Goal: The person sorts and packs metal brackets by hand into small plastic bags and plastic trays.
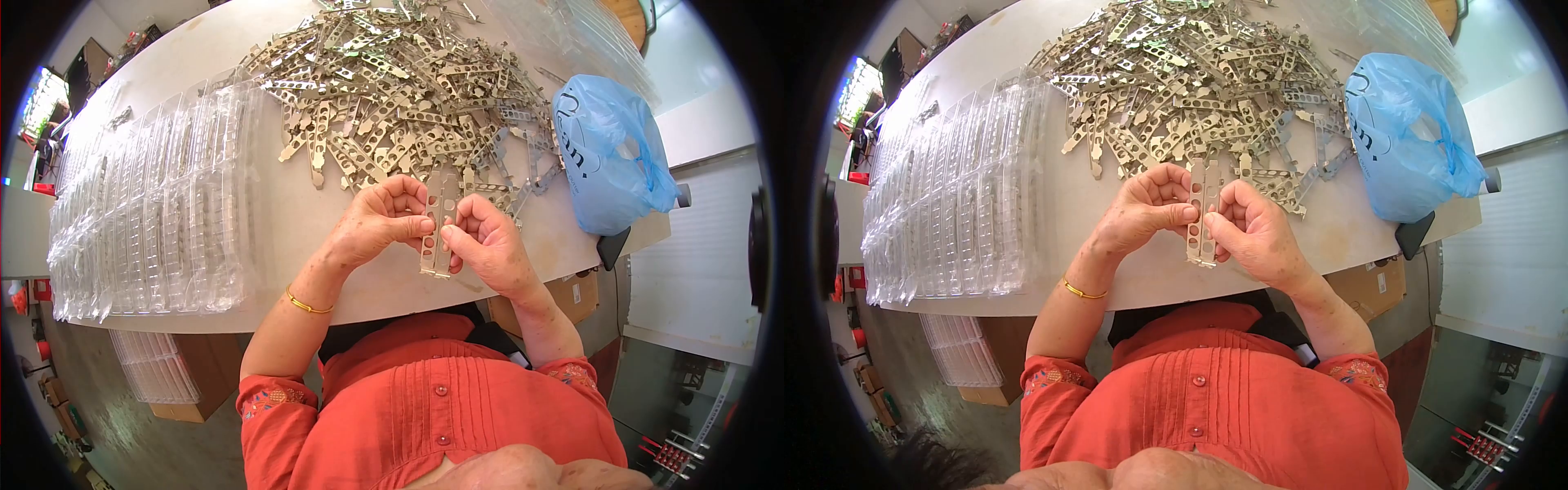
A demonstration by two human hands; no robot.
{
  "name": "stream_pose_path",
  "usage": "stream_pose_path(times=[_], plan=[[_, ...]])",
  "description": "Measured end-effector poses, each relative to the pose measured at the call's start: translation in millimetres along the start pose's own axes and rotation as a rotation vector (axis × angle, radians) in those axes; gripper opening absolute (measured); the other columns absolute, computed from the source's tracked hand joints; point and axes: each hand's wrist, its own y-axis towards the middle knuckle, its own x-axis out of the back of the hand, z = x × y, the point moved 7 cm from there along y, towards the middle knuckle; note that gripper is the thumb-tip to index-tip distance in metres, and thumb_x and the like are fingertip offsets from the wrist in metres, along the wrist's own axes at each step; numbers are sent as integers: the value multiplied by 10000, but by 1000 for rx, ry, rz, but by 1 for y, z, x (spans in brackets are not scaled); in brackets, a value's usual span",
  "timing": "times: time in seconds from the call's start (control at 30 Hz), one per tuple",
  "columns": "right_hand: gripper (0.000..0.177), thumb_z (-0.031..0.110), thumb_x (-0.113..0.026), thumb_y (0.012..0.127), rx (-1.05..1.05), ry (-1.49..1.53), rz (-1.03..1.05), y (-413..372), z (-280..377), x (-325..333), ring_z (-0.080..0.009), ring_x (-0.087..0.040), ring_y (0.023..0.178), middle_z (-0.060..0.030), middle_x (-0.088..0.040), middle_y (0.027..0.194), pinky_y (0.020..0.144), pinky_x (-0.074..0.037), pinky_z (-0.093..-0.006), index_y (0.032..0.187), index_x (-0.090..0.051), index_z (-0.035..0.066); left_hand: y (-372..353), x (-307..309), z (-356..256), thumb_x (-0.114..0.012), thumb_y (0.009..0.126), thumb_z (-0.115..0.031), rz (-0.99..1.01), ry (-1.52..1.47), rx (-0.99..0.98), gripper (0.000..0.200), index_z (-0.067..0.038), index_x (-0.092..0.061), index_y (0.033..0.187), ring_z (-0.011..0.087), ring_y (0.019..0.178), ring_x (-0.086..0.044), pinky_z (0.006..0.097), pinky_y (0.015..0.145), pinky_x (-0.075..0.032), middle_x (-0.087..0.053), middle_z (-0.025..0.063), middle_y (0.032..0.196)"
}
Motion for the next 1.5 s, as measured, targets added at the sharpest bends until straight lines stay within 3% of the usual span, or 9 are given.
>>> stream_pose_path(times=[0.47, 0.77, 0.87, 1.2, 1.37, 1.5], plan=[[83, 60, -608, 967, -12, 9, -8, -1, 0, 0, -58, -591, 659, -11, -610, 826, 572, -528, -220, 974, -525, 62, 0, -1, 0, -767, 870, -47, -6, 19, 8, 304, -39, -589, 1115, 147, 787, -703, 306, 678, -614, -706, 68, 925], [103, 101, -620, 968, 112, -22, -92, 7, 15, 20, -50, -575, 634, 2, -598, 807, 548, -498, -219, 950, -528, 56, -1, -2, -1, -746, 874, -23, -11, 22, 27, 250, -43, -592, 1071, 159, 781, -708, 310, 689, -611, -708, 67, 915], [120, 114, -626, 967, 193, -36, -97, 13, 23, 22, -44, -563, 625, 5, -588, 810, 543, -490, -217, 936, -526, 57, -2, -7, 0, -741, 875, -15, 44, 0, 58, 223, -48, -586, 1031, 169, 786, -714, 315, 700, -609, -706, 67, 893], [141, 126, -626, 974, 147, -41, -51, 28, 24, 11, -42, -561, 658, 7, -584, 822, 564, -476, -208, 916, -513, 65, -5, -12, 2, -739, 888, -43, 135, 41, 101, 179, -47, -580, 970, 190, 779, -722, 310, 665, -600, -703, 70, 857], [112, 115, -626, 980, 223, 98, -22, 31, 26, 13, -52, -569, 682, -4, -618, 854, 590, -486, -221, 965, -526, 66, -7, -14, -1, -720, 915, -79, 165, -28, 80, 162, -50, -574, 980, 202, 780, -724, 305, 633, -595, -698, 76, 855], [105, 122, -629, 985, 257, 147, -20, 32, 24, 16, -61, -575, 685, -18, -634, 875, 597, -491, -233, 997, -544, 60, -7, -15, 0, -734, 909, -99, 180, -49, 71, 186, -59, -567, 979, 135, 679, -673, 270, 602, -559, -696, 55, 857]])
